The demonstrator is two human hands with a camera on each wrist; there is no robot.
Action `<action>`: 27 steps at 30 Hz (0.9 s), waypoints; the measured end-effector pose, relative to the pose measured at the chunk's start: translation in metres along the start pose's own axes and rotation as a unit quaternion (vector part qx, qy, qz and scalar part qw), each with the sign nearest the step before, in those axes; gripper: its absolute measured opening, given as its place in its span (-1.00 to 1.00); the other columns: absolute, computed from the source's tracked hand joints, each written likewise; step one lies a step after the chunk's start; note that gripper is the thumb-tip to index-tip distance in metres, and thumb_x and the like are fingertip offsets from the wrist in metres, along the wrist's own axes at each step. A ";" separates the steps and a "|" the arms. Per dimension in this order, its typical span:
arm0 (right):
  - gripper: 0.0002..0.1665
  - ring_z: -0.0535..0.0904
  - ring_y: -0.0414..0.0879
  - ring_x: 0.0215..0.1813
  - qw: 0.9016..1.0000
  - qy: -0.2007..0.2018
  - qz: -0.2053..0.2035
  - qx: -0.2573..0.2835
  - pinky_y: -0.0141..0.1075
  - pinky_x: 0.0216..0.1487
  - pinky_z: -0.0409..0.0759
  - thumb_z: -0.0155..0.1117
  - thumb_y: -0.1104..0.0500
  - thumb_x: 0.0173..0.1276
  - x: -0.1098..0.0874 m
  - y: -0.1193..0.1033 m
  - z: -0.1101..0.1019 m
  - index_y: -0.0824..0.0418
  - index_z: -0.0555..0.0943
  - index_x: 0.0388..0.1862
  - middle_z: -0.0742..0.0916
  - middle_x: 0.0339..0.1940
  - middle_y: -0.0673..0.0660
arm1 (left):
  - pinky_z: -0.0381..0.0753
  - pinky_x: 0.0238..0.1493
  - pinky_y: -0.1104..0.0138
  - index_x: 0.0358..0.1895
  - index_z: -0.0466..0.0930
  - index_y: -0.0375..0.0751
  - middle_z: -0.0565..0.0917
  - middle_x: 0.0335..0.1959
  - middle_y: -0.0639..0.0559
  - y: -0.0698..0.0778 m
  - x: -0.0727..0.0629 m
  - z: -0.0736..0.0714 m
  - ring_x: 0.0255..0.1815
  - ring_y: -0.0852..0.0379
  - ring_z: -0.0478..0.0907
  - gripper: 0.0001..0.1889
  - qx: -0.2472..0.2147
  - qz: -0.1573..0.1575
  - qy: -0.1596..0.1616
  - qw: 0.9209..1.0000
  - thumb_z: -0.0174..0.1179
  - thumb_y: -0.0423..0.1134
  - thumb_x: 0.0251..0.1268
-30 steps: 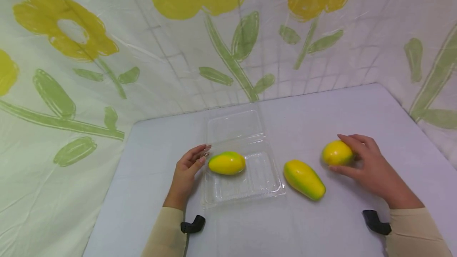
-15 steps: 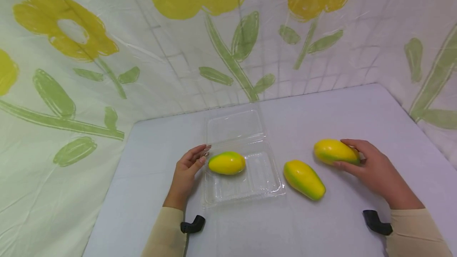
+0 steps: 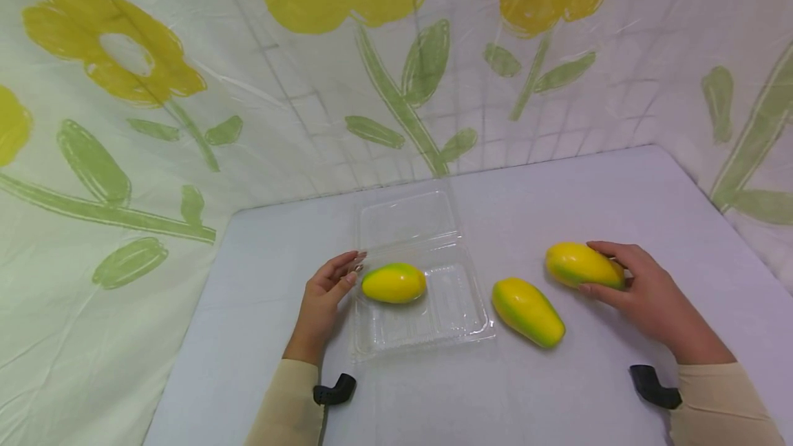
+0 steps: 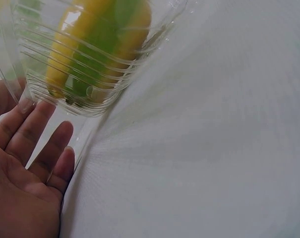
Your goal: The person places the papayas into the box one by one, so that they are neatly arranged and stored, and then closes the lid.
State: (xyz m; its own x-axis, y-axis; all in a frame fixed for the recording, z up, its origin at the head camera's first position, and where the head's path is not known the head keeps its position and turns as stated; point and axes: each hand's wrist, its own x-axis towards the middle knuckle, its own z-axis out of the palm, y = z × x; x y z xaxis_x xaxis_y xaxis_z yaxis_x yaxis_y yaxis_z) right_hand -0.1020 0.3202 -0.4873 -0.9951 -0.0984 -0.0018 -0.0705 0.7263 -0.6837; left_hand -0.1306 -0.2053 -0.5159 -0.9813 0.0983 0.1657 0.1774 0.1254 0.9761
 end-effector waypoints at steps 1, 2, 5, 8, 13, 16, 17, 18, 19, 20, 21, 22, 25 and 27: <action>-0.07 0.36 0.50 0.36 1.000 0.001 0.000 -0.003 0.27 0.05 0.54 0.58 0.03 0.49 0.000 0.000 0.000 0.42 0.35 0.60 0.43 0.46 0.54 | 0.51 0.40 0.26 0.47 0.61 -0.10 0.69 0.38 0.06 0.000 0.000 0.000 0.41 0.00 0.58 -0.56 0.000 0.000 0.000 1.000 0.31 -0.17 0.64; -0.07 0.36 0.50 0.35 1.000 0.001 0.000 -0.003 0.26 0.05 0.54 0.58 0.03 0.49 0.000 -0.001 0.000 0.43 0.35 0.60 0.44 0.45 0.54 | 0.51 0.40 0.26 0.47 0.62 -0.10 0.69 0.38 0.06 0.000 0.000 0.000 0.41 0.00 0.58 -0.56 0.000 -0.001 0.000 1.000 0.31 -0.17 0.64; -0.08 0.37 0.50 0.34 1.000 0.002 -0.002 -0.001 0.27 0.07 0.53 0.58 0.06 0.48 -0.001 -0.001 0.000 0.42 0.35 0.60 0.44 0.44 0.54 | 0.51 0.40 0.26 0.47 0.62 -0.09 0.69 0.38 0.06 0.000 0.000 0.000 0.41 -0.01 0.58 -0.57 -0.001 -0.001 -0.001 1.000 0.31 -0.18 0.64; -0.08 0.36 0.50 0.35 1.000 0.004 -0.001 0.003 0.36 0.10 0.48 0.58 0.07 0.49 -0.001 -0.002 0.000 0.43 0.35 0.61 0.44 0.43 0.54 | 0.51 0.40 0.26 0.47 0.62 -0.09 0.69 0.38 0.06 0.000 0.000 0.000 0.41 -0.01 0.58 -0.57 -0.003 -0.001 -0.001 1.000 0.30 -0.18 0.64; -0.08 0.37 0.49 0.34 1.000 0.011 0.001 0.006 0.44 0.14 0.45 0.58 0.03 0.49 -0.001 -0.006 0.001 0.41 0.36 0.60 0.45 0.41 0.52 | 0.52 0.40 0.26 0.47 0.62 -0.09 0.68 0.39 0.06 0.001 0.000 0.000 0.41 -0.01 0.58 -0.57 -0.003 -0.001 -0.001 1.000 0.31 -0.19 0.64; -0.10 0.38 0.47 0.34 1.000 0.018 -0.003 0.006 0.37 0.17 0.50 0.57 0.00 0.49 -0.001 -0.008 0.002 0.38 0.39 0.59 0.47 0.40 0.50 | 0.52 0.39 0.26 0.47 0.62 -0.08 0.68 0.38 0.05 0.001 0.000 0.000 0.41 -0.02 0.58 -0.57 -0.002 0.001 -0.001 1.000 0.30 -0.22 0.64; -0.11 0.39 0.46 0.33 1.000 0.021 -0.006 0.004 0.20 0.22 0.54 0.58 0.00 0.49 -0.001 -0.009 0.002 0.36 0.40 0.59 0.48 0.39 0.48 | 0.52 0.39 0.27 0.46 0.62 -0.07 0.69 0.38 0.05 0.001 0.000 0.000 0.41 -0.02 0.58 -0.58 0.000 0.001 -0.001 1.000 0.30 -0.22 0.64; -0.12 0.40 0.44 0.33 1.000 0.025 -0.010 0.003 0.01 0.24 0.55 0.58 0.01 0.48 -0.002 -0.009 0.002 0.35 0.42 0.58 0.49 0.38 0.47 | 0.53 0.39 0.27 0.46 0.62 -0.07 0.69 0.38 0.06 0.001 0.000 0.000 0.41 -0.02 0.58 -0.58 0.002 0.001 0.000 1.000 0.29 -0.23 0.65; -0.13 0.40 0.44 0.32 0.999 0.028 -0.015 0.002 -0.13 0.19 0.54 0.58 0.02 0.48 -0.002 -0.009 0.002 0.35 0.42 0.58 0.49 0.38 0.47 | 0.53 0.38 0.27 0.47 0.62 -0.07 0.69 0.38 0.05 0.001 0.000 0.000 0.41 -0.03 0.58 -0.58 0.002 0.001 0.000 1.000 0.29 -0.24 0.65; -0.14 0.41 0.42 0.31 0.999 0.032 -0.020 0.001 -0.32 0.14 0.50 0.59 0.02 0.47 -0.002 -0.010 0.002 0.34 0.44 0.57 0.50 0.37 0.45 | 0.52 0.39 0.27 0.47 0.62 -0.07 0.69 0.38 0.06 0.001 0.000 0.000 0.40 -0.03 0.58 -0.58 0.002 0.001 0.000 1.000 0.29 -0.25 0.65; -0.15 0.42 0.38 0.30 0.999 0.036 -0.024 0.000 -0.47 0.06 0.42 0.60 0.03 0.47 -0.003 -0.011 0.002 0.32 0.45 0.57 0.52 0.37 0.43 | 0.52 0.39 0.27 0.47 0.62 -0.08 0.69 0.38 0.06 0.001 0.000 0.000 0.40 -0.03 0.58 -0.58 0.002 0.001 0.000 1.000 0.29 -0.25 0.65; -0.16 0.43 0.37 0.29 0.999 0.039 -0.030 -0.001 -0.56 -0.04 0.33 0.60 0.05 0.46 -0.003 -0.012 0.002 0.32 0.45 0.57 0.52 0.36 0.43 | 0.52 0.39 0.27 0.47 0.62 -0.08 0.68 0.38 0.06 0.001 0.000 0.000 0.40 -0.03 0.58 -0.58 0.002 0.001 0.000 1.000 0.29 -0.24 0.65; -0.17 0.43 0.34 0.29 0.998 0.049 -0.045 0.004 -0.67 -0.05 0.26 0.60 0.12 0.45 -0.004 -0.016 0.002 0.32 0.46 0.57 0.53 0.36 0.42 | 0.52 0.39 0.25 0.47 0.62 -0.10 0.69 0.38 0.06 0.001 0.000 0.000 0.40 -0.03 0.58 -0.57 0.002 0.000 0.000 1.000 0.29 -0.22 0.65; -0.18 0.43 0.33 0.29 0.997 0.055 -0.051 0.004 -0.71 -0.06 0.20 0.61 0.14 0.45 -0.004 -0.020 0.003 0.31 0.46 0.58 0.54 0.36 0.41 | 0.51 0.40 0.26 0.48 0.61 -0.11 0.69 0.38 0.06 0.001 0.000 0.000 0.40 -0.02 0.58 -0.57 0.002 0.000 -0.001 1.000 0.29 -0.20 0.66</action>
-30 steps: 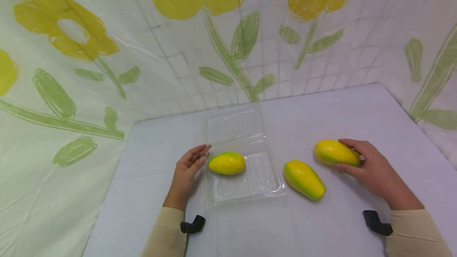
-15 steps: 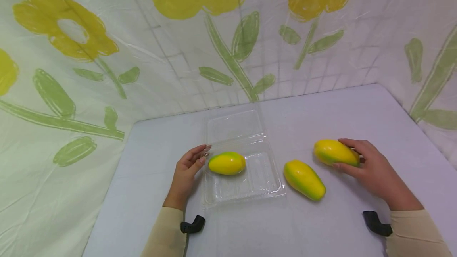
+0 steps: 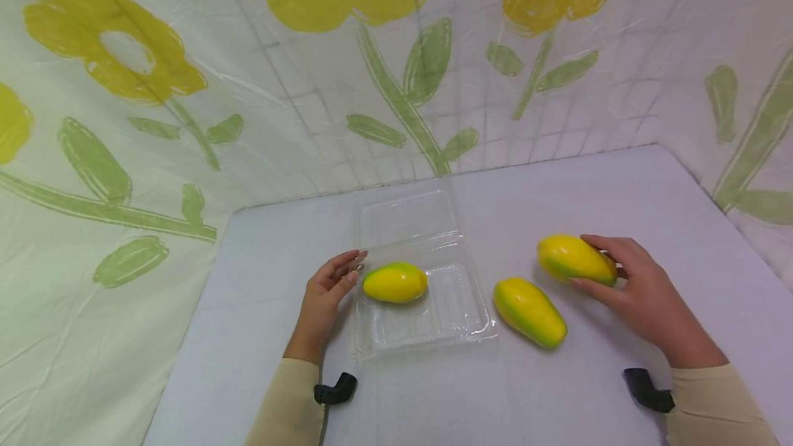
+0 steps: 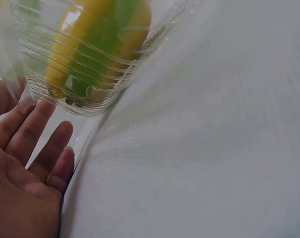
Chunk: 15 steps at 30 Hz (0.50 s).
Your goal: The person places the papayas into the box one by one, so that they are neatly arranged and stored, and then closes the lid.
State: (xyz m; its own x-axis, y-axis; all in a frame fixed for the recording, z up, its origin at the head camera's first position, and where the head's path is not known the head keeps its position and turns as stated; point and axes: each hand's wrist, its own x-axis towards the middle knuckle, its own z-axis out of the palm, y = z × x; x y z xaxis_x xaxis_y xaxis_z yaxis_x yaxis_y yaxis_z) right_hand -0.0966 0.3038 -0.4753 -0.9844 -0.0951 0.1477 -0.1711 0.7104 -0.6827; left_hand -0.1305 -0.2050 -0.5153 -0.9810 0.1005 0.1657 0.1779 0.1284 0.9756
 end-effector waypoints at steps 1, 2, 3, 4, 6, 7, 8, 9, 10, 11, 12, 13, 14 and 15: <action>-0.18 0.43 0.35 0.30 1.000 0.002 -0.003 0.001 -0.70 -0.06 0.20 0.60 0.15 0.45 0.000 -0.002 0.000 0.32 0.46 0.58 0.53 0.37 0.42 | 0.51 0.40 0.26 0.48 0.61 -0.11 0.69 0.38 0.06 0.000 0.000 0.000 0.40 -0.02 0.58 -0.57 -0.001 0.000 0.000 1.000 0.29 -0.20 0.66; -0.18 0.43 0.35 0.30 1.000 0.005 -0.005 0.002 -0.71 -0.05 0.19 0.61 0.17 0.44 0.000 -0.004 0.000 0.32 0.46 0.57 0.53 0.38 0.42 | 0.51 0.40 0.26 0.47 0.61 -0.11 0.69 0.38 0.06 0.000 0.000 0.000 0.40 -0.02 0.58 -0.57 -0.002 0.000 0.000 1.000 0.29 -0.20 0.65; -0.18 0.43 0.38 0.31 1.000 0.006 -0.006 0.003 -0.70 -0.05 0.19 0.60 0.18 0.44 0.000 -0.006 0.000 0.32 0.45 0.58 0.53 0.38 0.43 | 0.51 0.40 0.26 0.47 0.61 -0.11 0.69 0.38 0.06 0.000 0.000 0.000 0.40 -0.02 0.58 -0.57 -0.003 0.001 0.000 1.000 0.29 -0.20 0.65; -0.18 0.43 0.38 0.31 1.000 0.007 -0.006 0.002 -0.70 -0.05 0.18 0.60 0.18 0.44 0.000 -0.008 0.000 0.32 0.45 0.58 0.53 0.38 0.43 | 0.51 0.40 0.26 0.47 0.61 -0.11 0.69 0.38 0.06 0.000 0.000 0.000 0.40 -0.02 0.58 -0.57 -0.003 0.001 0.000 1.000 0.29 -0.20 0.65; -0.18 0.43 0.39 0.31 1.000 0.010 -0.007 0.002 -0.70 -0.05 0.18 0.60 0.19 0.44 0.000 -0.012 0.000 0.33 0.45 0.58 0.53 0.38 0.42 | 0.51 0.40 0.26 0.47 0.62 -0.10 0.69 0.38 0.05 0.000 0.000 0.000 0.40 -0.03 0.58 -0.57 -0.005 0.001 -0.001 1.000 0.29 -0.20 0.65; -0.18 0.43 0.38 0.31 1.000 0.011 -0.007 0.003 -0.71 -0.04 0.18 0.61 0.20 0.44 -0.001 -0.014 0.000 0.33 0.46 0.57 0.53 0.38 0.42 | 0.52 0.39 0.26 0.47 0.62 -0.10 0.69 0.38 0.05 0.000 0.000 0.000 0.40 -0.03 0.58 -0.57 -0.005 0.001 -0.001 1.000 0.30 -0.20 0.65; -0.17 0.44 0.37 0.30 1.000 0.013 -0.009 0.004 -0.71 -0.04 0.18 0.61 0.20 0.43 -0.001 -0.016 0.000 0.33 0.46 0.57 0.53 0.38 0.41 | 0.52 0.39 0.26 0.47 0.62 -0.10 0.69 0.37 0.05 0.000 0.000 0.000 0.40 -0.03 0.58 -0.57 -0.006 0.001 -0.001 1.000 0.30 -0.20 0.65; -0.17 0.44 0.35 0.30 1.000 0.015 -0.010 0.004 -0.72 -0.03 0.18 0.61 0.20 0.43 -0.001 -0.018 0.000 0.33 0.46 0.57 0.54 0.38 0.41 | 0.52 0.39 0.26 0.47 0.62 -0.10 0.69 0.37 0.05 0.000 0.000 0.000 0.40 -0.03 0.58 -0.57 -0.006 0.002 -0.001 1.000 0.30 -0.20 0.65; -0.17 0.44 0.30 0.29 1.000 0.018 -0.013 0.006 -0.73 -0.02 0.18 0.62 0.20 0.42 -0.001 -0.020 0.000 0.32 0.47 0.57 0.54 0.37 0.39 | 0.52 0.40 0.25 0.47 0.62 -0.10 0.69 0.37 0.05 0.000 0.001 0.000 0.40 -0.03 0.59 -0.58 -0.006 0.002 -0.001 1.000 0.30 -0.20 0.65; -0.17 0.44 0.23 0.28 1.000 0.022 -0.016 0.008 -0.74 -0.01 0.18 0.63 0.21 0.41 -0.002 -0.022 0.000 0.31 0.48 0.57 0.55 0.36 0.38 | 0.52 0.40 0.25 0.47 0.62 -0.10 0.69 0.38 0.05 0.000 0.000 0.000 0.40 -0.03 0.59 -0.58 -0.006 0.003 -0.001 1.000 0.30 -0.20 0.65; -0.17 0.44 0.14 0.28 0.999 0.025 -0.020 0.009 -0.75 0.00 0.19 0.64 0.22 0.40 -0.002 -0.024 -0.001 0.30 0.49 0.57 0.56 0.36 0.36 | 0.52 0.40 0.25 0.47 0.62 -0.10 0.69 0.38 0.05 0.000 0.000 0.000 0.40 -0.03 0.59 -0.58 -0.006 0.003 -0.001 1.000 0.30 -0.21 0.65; -0.17 0.43 0.03 0.28 0.999 0.028 -0.025 0.011 -0.75 0.01 0.19 0.65 0.23 0.38 -0.002 -0.026 -0.001 0.29 0.50 0.56 0.57 0.35 0.34 | 0.52 0.40 0.25 0.47 0.62 -0.10 0.69 0.38 0.05 0.000 0.000 0.000 0.40 -0.03 0.58 -0.58 -0.006 0.002 -0.001 1.000 0.29 -0.21 0.65; -0.17 0.42 -0.09 0.26 0.999 0.031 -0.030 0.013 -0.76 0.02 0.20 0.65 0.24 0.37 -0.003 -0.027 -0.001 0.27 0.51 0.56 0.58 0.34 0.33 | 0.52 0.40 0.26 0.47 0.62 -0.10 0.69 0.38 0.05 0.000 0.000 0.000 0.40 -0.03 0.58 -0.58 -0.006 0.002 -0.001 1.000 0.30 -0.21 0.65; -0.17 0.40 -0.19 0.25 0.999 0.034 -0.036 0.016 -0.76 0.03 0.21 0.66 0.25 0.36 -0.003 -0.029 0.000 0.26 0.52 0.55 0.58 0.33 0.31 | 0.51 0.40 0.26 0.47 0.62 -0.10 0.69 0.38 0.06 0.000 0.000 -0.001 0.40 -0.02 0.58 -0.58 -0.005 0.000 0.000 1.000 0.30 -0.21 0.65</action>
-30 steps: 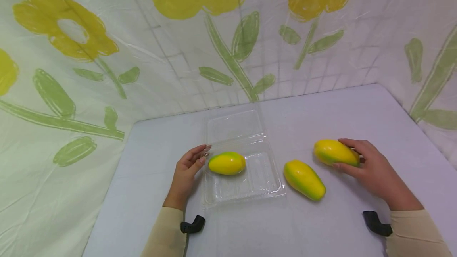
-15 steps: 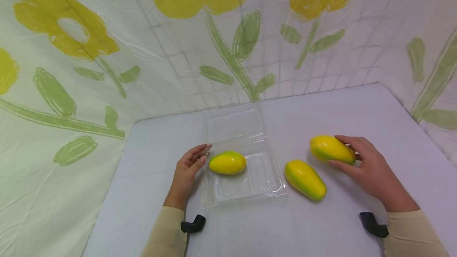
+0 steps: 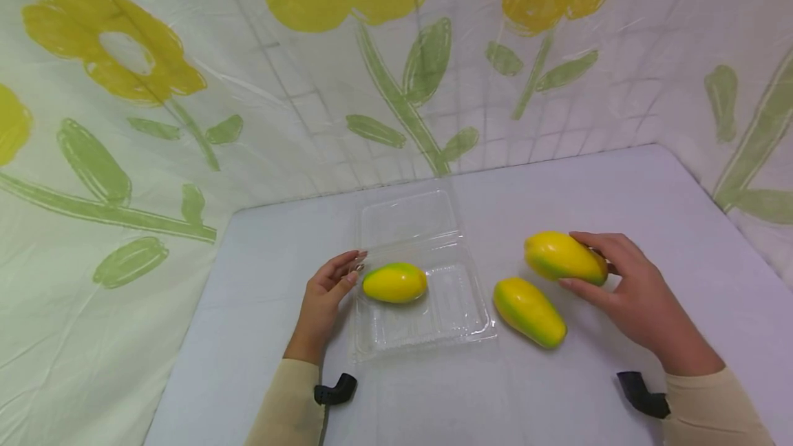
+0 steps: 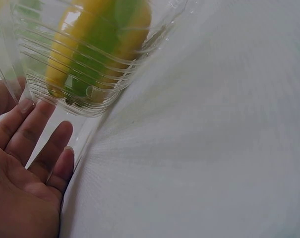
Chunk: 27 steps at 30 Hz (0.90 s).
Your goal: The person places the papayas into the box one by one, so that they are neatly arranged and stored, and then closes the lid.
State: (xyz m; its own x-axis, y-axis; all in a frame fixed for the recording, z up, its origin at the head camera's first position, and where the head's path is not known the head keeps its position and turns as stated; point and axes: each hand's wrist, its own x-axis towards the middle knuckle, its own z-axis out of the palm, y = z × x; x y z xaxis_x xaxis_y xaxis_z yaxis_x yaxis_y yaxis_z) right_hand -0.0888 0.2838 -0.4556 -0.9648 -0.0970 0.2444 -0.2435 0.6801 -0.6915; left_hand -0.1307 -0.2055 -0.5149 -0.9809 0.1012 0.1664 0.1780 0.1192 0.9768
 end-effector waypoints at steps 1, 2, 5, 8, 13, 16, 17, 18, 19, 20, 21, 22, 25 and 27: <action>-0.17 0.38 -0.27 0.23 1.000 0.002 -0.006 0.003 -0.76 0.04 0.21 0.67 0.26 0.34 0.000 -0.002 0.000 0.25 0.53 0.55 0.59 0.33 0.30 | 0.51 0.40 0.26 0.47 0.62 -0.09 0.68 0.38 0.06 0.000 0.000 0.000 0.41 -0.01 0.58 -0.58 0.002 -0.001 0.000 1.000 0.29 -0.22 0.65; -0.17 0.37 -0.33 0.21 1.000 0.004 -0.012 0.006 -0.76 0.05 0.22 0.68 0.27 0.33 0.000 -0.004 0.001 0.24 0.53 0.54 0.59 0.32 0.27 | 0.51 0.40 0.27 0.47 0.62 -0.09 0.68 0.38 0.07 0.000 0.000 0.000 0.41 -0.01 0.58 -0.58 0.003 -0.003 0.001 1.000 0.29 -0.22 0.65; -0.17 0.37 -0.39 0.21 0.999 0.004 -0.030 0.013 -0.76 0.08 0.24 0.69 0.30 0.29 0.002 -0.010 0.002 0.23 0.56 0.52 0.60 0.31 0.23 | 0.51 0.41 0.28 0.47 0.62 -0.08 0.69 0.38 0.08 0.001 -0.001 0.000 0.41 0.01 0.58 -0.58 0.007 -0.007 0.004 1.000 0.28 -0.23 0.66; -0.17 0.40 -0.36 0.21 0.999 -0.001 -0.050 0.019 -0.75 0.11 0.27 0.71 0.32 0.26 0.003 -0.015 0.003 0.20 0.58 0.49 0.61 0.30 0.15 | 0.51 0.40 0.28 0.47 0.62 -0.08 0.69 0.38 0.09 0.001 -0.001 0.000 0.41 0.01 0.58 -0.58 0.008 -0.008 0.004 1.000 0.27 -0.24 0.66; -0.15 0.43 -0.35 0.18 0.996 -0.009 -0.087 0.025 -0.73 0.13 0.32 0.72 0.35 0.22 0.006 -0.024 0.004 0.20 0.58 0.48 0.61 0.28 0.06 | 0.52 0.39 0.28 0.47 0.62 -0.09 0.69 0.38 0.07 0.001 -0.001 0.000 0.41 -0.01 0.58 -0.58 0.002 -0.007 0.005 1.000 0.28 -0.25 0.65; -0.13 0.45 -0.32 0.14 0.994 -0.010 -0.103 0.022 -0.70 0.13 0.34 0.74 0.37 0.17 0.007 -0.030 0.006 0.18 0.59 0.47 0.61 0.26 0.02 | 0.51 0.39 0.27 0.47 0.61 -0.11 0.69 0.38 0.05 0.001 -0.001 0.000 0.41 -0.04 0.58 -0.57 -0.002 -0.003 0.003 1.000 0.30 -0.24 0.64; -0.12 0.46 -0.31 0.12 0.994 -0.010 -0.106 0.023 -0.69 0.13 0.35 0.75 0.37 0.15 0.007 -0.033 0.007 0.17 0.60 0.46 0.62 0.26 0.00 | 0.51 0.39 0.27 0.47 0.61 -0.12 0.69 0.38 0.04 0.001 -0.001 0.000 0.41 -0.05 0.58 -0.56 -0.003 -0.002 0.003 1.000 0.30 -0.23 0.64; -0.11 0.47 -0.30 0.11 0.994 -0.011 -0.108 0.026 -0.69 0.12 0.36 0.75 0.38 0.14 0.007 -0.035 0.008 0.15 0.60 0.46 0.62 0.25 -0.02 | 0.51 0.39 0.27 0.47 0.61 -0.13 0.69 0.38 0.03 0.000 0.000 0.000 0.41 -0.05 0.58 -0.56 -0.005 0.000 0.002 1.000 0.31 -0.23 0.63; -0.10 0.48 -0.29 0.11 0.993 -0.011 -0.111 0.028 -0.68 0.13 0.36 0.76 0.39 0.12 0.008 -0.038 0.008 0.13 0.61 0.46 0.62 0.25 -0.03 | 0.52 0.39 0.27 0.47 0.62 -0.13 0.69 0.38 0.03 0.000 0.000 0.000 0.40 -0.06 0.58 -0.57 -0.005 0.001 0.001 1.000 0.31 -0.23 0.64; -0.09 0.48 -0.28 0.11 0.993 -0.012 -0.116 0.027 -0.67 0.13 0.37 0.76 0.39 0.11 0.008 -0.040 0.009 0.12 0.61 0.46 0.63 0.25 -0.04 | 0.52 0.39 0.27 0.47 0.62 -0.12 0.69 0.38 0.03 0.000 0.000 0.000 0.40 -0.06 0.58 -0.57 -0.005 0.001 0.001 1.000 0.31 -0.22 0.64; -0.09 0.48 -0.28 0.11 0.993 -0.014 -0.118 0.028 -0.67 0.13 0.37 0.76 0.38 0.12 0.008 -0.043 0.009 0.11 0.61 0.46 0.62 0.25 -0.05 | 0.52 0.39 0.27 0.46 0.62 -0.11 0.69 0.38 0.03 0.000 0.000 0.000 0.40 -0.06 0.58 -0.57 -0.005 0.001 0.001 1.000 0.31 -0.22 0.64; -0.09 0.49 -0.27 0.12 0.992 -0.016 -0.120 0.027 -0.67 0.14 0.37 0.77 0.37 0.12 0.009 -0.045 0.010 0.10 0.60 0.46 0.62 0.26 -0.05 | 0.52 0.39 0.27 0.46 0.62 -0.10 0.69 0.38 0.03 0.000 0.000 0.000 0.40 -0.05 0.58 -0.57 -0.006 0.001 0.000 1.000 0.31 -0.22 0.64; -0.10 0.48 -0.27 0.14 0.991 -0.027 -0.129 0.017 -0.66 0.14 0.37 0.76 0.31 0.16 0.009 -0.053 0.011 0.07 0.58 0.47 0.61 0.27 -0.06 | 0.52 0.39 0.27 0.46 0.62 -0.08 0.69 0.37 0.05 0.000 0.000 0.000 0.40 -0.03 0.59 -0.58 -0.002 0.001 0.000 1.000 0.30 -0.20 0.64; -0.10 0.48 -0.26 0.15 0.990 -0.033 -0.134 0.010 -0.64 0.14 0.37 0.77 0.28 0.18 0.010 -0.057 0.013 0.05 0.57 0.48 0.61 0.28 -0.07 | 0.52 0.39 0.27 0.47 0.62 -0.08 0.69 0.38 0.05 0.000 0.000 0.000 0.40 -0.03 0.59 -0.58 0.001 0.002 -0.001 1.000 0.30 -0.19 0.65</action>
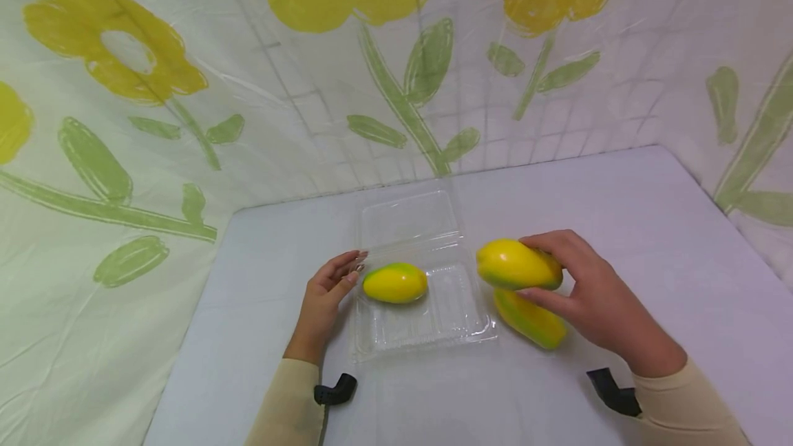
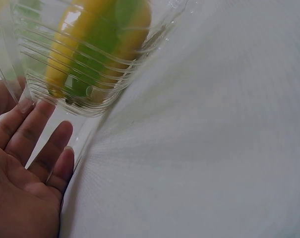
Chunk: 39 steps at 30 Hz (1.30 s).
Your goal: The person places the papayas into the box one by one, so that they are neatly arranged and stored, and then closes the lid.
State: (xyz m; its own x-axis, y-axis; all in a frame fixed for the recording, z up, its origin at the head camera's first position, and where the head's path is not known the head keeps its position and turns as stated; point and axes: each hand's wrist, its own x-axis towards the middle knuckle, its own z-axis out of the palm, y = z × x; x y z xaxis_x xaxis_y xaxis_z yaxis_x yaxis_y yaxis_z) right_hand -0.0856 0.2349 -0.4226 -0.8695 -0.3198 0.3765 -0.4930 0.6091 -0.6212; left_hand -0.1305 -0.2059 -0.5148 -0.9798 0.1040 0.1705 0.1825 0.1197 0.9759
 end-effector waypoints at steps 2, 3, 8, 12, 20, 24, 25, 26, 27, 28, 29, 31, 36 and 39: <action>-0.10 0.48 -0.26 0.16 1.000 -0.001 -0.002 0.003 -0.63 0.14 0.37 0.78 0.27 0.16 0.001 -0.004 0.002 0.01 0.58 0.47 0.61 0.29 -0.09 | 0.51 0.40 0.27 0.47 0.62 -0.07 0.69 0.38 0.05 0.000 0.000 0.000 0.40 -0.02 0.58 -0.57 0.002 0.002 -0.001 1.000 0.30 -0.18 0.65; -0.08 0.48 -0.25 0.16 1.000 -0.001 -0.005 0.005 -0.62 0.14 0.37 0.79 0.28 0.14 0.002 -0.005 0.003 0.00 0.58 0.46 0.61 0.29 -0.11 | 0.51 0.40 0.27 0.47 0.62 -0.07 0.69 0.38 0.06 0.000 0.000 0.000 0.40 -0.02 0.58 -0.57 0.003 0.002 -0.002 1.000 0.29 -0.18 0.66; -0.03 0.50 -0.25 0.21 0.999 0.006 -0.028 0.028 -0.62 0.23 0.36 0.80 0.37 0.05 0.006 -0.015 0.009 0.00 0.59 0.44 0.62 0.30 -0.13 | 0.51 0.41 0.28 0.48 0.61 -0.09 0.68 0.39 0.04 0.000 0.000 -0.001 0.42 -0.03 0.57 -0.57 0.002 0.002 -0.004 1.000 0.28 -0.19 0.66; -0.01 0.51 -0.23 0.24 0.998 0.005 -0.045 0.037 -0.60 0.31 0.34 0.80 0.38 0.03 0.009 -0.020 0.014 -0.01 0.58 0.44 0.62 0.30 -0.13 | 0.51 0.40 0.27 0.48 0.60 -0.08 0.67 0.40 0.03 -0.001 0.001 -0.001 0.42 -0.03 0.57 -0.57 -0.001 0.001 -0.005 1.000 0.28 -0.22 0.65; -0.04 0.53 -0.21 0.25 0.996 -0.012 -0.071 0.046 -0.57 0.34 0.35 0.81 0.34 0.05 0.012 -0.030 0.024 -0.01 0.59 0.43 0.61 0.31 -0.13 | 0.52 0.39 0.27 0.48 0.61 -0.08 0.68 0.39 0.05 -0.001 0.001 0.000 0.41 -0.02 0.57 -0.57 0.003 -0.004 -0.004 1.000 0.28 -0.20 0.66; -0.06 0.53 -0.18 0.25 0.995 -0.020 -0.084 0.045 -0.55 0.36 0.35 0.81 0.29 0.08 0.015 -0.034 0.030 -0.01 0.59 0.45 0.61 0.31 -0.12 | 0.52 0.39 0.27 0.49 0.61 -0.09 0.68 0.39 0.06 0.001 0.000 0.001 0.41 -0.02 0.58 -0.56 0.003 -0.006 -0.002 1.000 0.28 -0.19 0.66; -0.06 0.54 -0.16 0.25 0.995 -0.022 -0.088 0.044 -0.55 0.37 0.34 0.81 0.28 0.08 0.016 -0.036 0.031 -0.01 0.59 0.45 0.61 0.31 -0.11 | 0.52 0.39 0.27 0.48 0.61 -0.09 0.68 0.39 0.06 0.001 0.000 0.001 0.41 -0.02 0.58 -0.56 0.002 -0.006 -0.002 1.000 0.29 -0.19 0.66; -0.06 0.54 -0.15 0.24 0.995 -0.023 -0.091 0.043 -0.55 0.37 0.33 0.80 0.28 0.09 0.016 -0.037 0.033 -0.01 0.59 0.46 0.62 0.31 -0.10 | 0.52 0.39 0.27 0.48 0.61 -0.07 0.68 0.39 0.06 0.001 0.000 0.001 0.41 -0.02 0.58 -0.57 0.002 -0.006 -0.002 1.000 0.29 -0.19 0.65; -0.06 0.54 -0.14 0.24 0.994 -0.026 -0.093 0.043 -0.55 0.38 0.33 0.80 0.27 0.10 0.017 -0.038 0.034 -0.01 0.59 0.46 0.61 0.31 -0.10 | 0.53 0.39 0.27 0.48 0.61 -0.06 0.68 0.39 0.06 0.001 0.000 0.001 0.41 -0.01 0.58 -0.57 0.001 -0.006 -0.002 1.000 0.29 -0.19 0.65; -0.06 0.55 -0.13 0.24 0.994 -0.028 -0.096 0.043 -0.55 0.38 0.33 0.79 0.27 0.10 0.018 -0.040 0.036 -0.01 0.58 0.47 0.61 0.31 -0.09 | 0.53 0.39 0.27 0.47 0.62 -0.06 0.68 0.39 0.06 0.000 0.000 0.000 0.41 -0.02 0.58 -0.57 0.001 -0.005 -0.002 1.000 0.29 -0.19 0.65; -0.06 0.55 -0.12 0.23 0.994 -0.030 -0.098 0.043 -0.55 0.38 0.33 0.79 0.26 0.11 0.018 -0.041 0.037 -0.01 0.58 0.47 0.61 0.32 -0.08 | 0.53 0.39 0.26 0.47 0.62 -0.06 0.68 0.39 0.05 0.000 0.000 0.000 0.41 -0.02 0.58 -0.57 0.001 -0.004 -0.002 1.000 0.29 -0.20 0.65; -0.07 0.55 -0.12 0.24 0.993 -0.035 -0.099 0.045 -0.55 0.37 0.34 0.79 0.24 0.13 0.019 -0.043 0.040 -0.03 0.57 0.48 0.61 0.33 -0.09 | 0.53 0.38 0.26 0.47 0.61 -0.07 0.68 0.39 0.04 -0.001 0.001 0.000 0.41 -0.04 0.58 -0.57 0.001 -0.002 -0.003 1.000 0.29 -0.20 0.65; -0.11 0.57 -0.14 0.22 0.992 -0.046 -0.100 0.054 -0.54 0.34 0.39 0.78 0.20 0.17 0.019 -0.047 0.050 -0.05 0.58 0.47 0.60 0.33 -0.11 | 0.53 0.38 0.26 0.47 0.61 -0.10 0.68 0.39 0.01 -0.002 0.001 -0.001 0.42 -0.07 0.57 -0.57 -0.002 0.003 -0.005 1.000 0.29 -0.21 0.65; -0.12 0.58 -0.16 0.23 0.992 -0.055 -0.100 0.058 -0.53 0.34 0.41 0.78 0.17 0.19 0.019 -0.048 0.056 -0.08 0.58 0.47 0.59 0.33 -0.14 | 0.53 0.39 0.26 0.47 0.62 -0.06 0.68 0.39 0.03 -0.002 0.001 -0.001 0.41 -0.05 0.58 -0.57 0.000 0.003 -0.004 1.000 0.29 -0.18 0.65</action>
State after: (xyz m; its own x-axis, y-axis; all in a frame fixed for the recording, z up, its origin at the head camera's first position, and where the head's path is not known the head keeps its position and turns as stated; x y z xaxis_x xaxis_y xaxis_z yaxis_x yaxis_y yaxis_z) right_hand -0.0805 0.1591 -0.4238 -0.7492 -0.5061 0.4273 -0.6505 0.4406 -0.6187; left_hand -0.1318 -0.2067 -0.5166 -0.9779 0.1134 0.1757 0.1888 0.1182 0.9749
